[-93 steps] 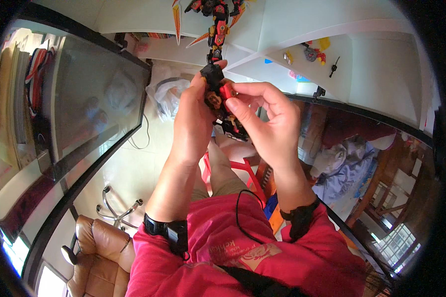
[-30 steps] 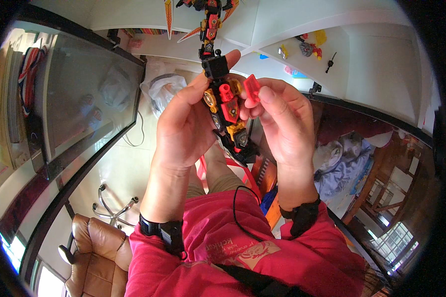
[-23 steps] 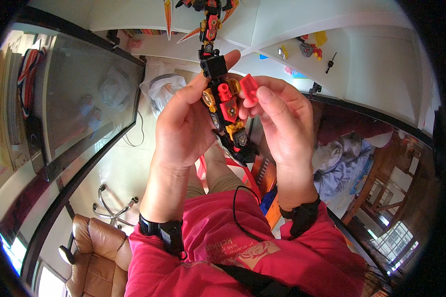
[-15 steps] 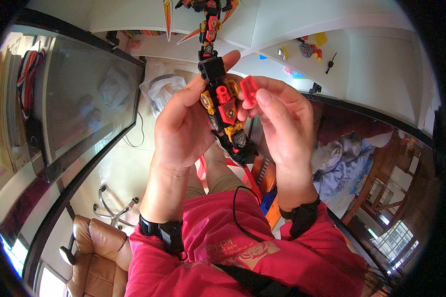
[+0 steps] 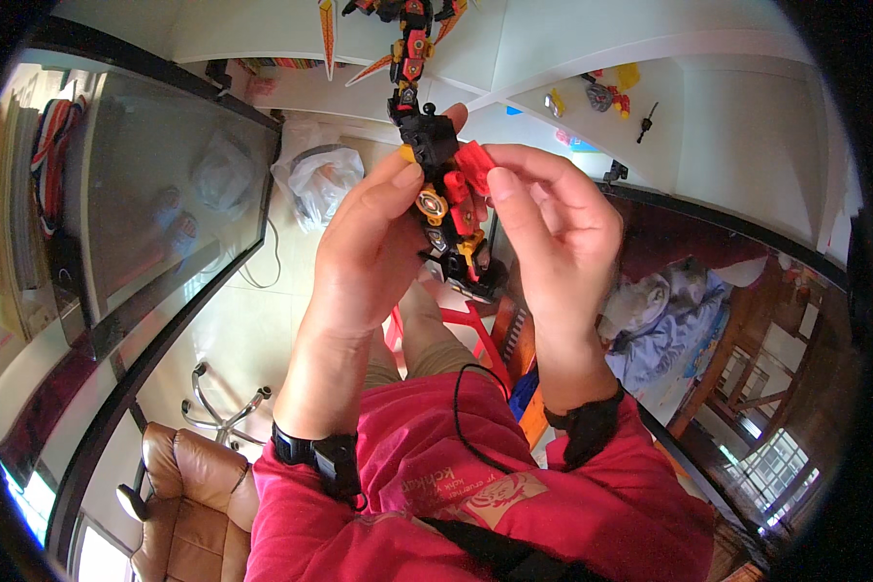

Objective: The person is assembling components of a toy robot, specifically attaching small red plastic parts to its legs and joints.

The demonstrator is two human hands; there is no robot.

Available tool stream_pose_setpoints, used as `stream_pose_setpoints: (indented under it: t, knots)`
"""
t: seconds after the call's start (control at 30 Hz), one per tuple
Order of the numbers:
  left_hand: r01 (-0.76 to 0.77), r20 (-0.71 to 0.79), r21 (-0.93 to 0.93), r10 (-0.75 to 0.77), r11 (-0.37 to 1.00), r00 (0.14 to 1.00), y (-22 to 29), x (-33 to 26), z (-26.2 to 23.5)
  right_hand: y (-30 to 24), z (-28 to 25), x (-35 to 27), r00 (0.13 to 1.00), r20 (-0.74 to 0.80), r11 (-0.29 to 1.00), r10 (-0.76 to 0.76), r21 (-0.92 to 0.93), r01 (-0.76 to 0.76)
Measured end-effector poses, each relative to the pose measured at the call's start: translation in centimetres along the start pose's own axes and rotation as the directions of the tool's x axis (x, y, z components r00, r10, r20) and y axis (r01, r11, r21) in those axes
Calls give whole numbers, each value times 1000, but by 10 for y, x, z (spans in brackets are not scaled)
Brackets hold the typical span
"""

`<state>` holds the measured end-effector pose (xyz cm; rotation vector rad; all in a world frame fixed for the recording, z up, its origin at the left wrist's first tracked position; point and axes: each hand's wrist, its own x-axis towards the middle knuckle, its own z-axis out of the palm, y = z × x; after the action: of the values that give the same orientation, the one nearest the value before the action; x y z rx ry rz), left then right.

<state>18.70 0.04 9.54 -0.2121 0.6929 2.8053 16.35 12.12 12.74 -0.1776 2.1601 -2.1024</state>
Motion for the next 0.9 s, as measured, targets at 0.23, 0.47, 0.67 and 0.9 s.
stream_pose_setpoints:
  t: [0.23, 0.47, 0.67, 0.9]
  knots:
    - [-39, -55, 35, 41, 999, 998, -1, 0, 1, 1, -1, 0, 993, 55, 965, -109, -234, 119]
    - [-48, -70, 42, 51, 998, 996, 1, -1, 6, 4, -5, 0, 973, 152, 952, -173, -228, 204]
    - [-44, -81, 39, 47, 998, 996, -2, -1, 2, 9, -11, 5, 940, 193, 895, -280, -301, 329]
    - [-24, -45, 87, 28, 996, 999, -2, -1, -4, 4, -13, 5, 911, 286, 880, -297, -289, 378]
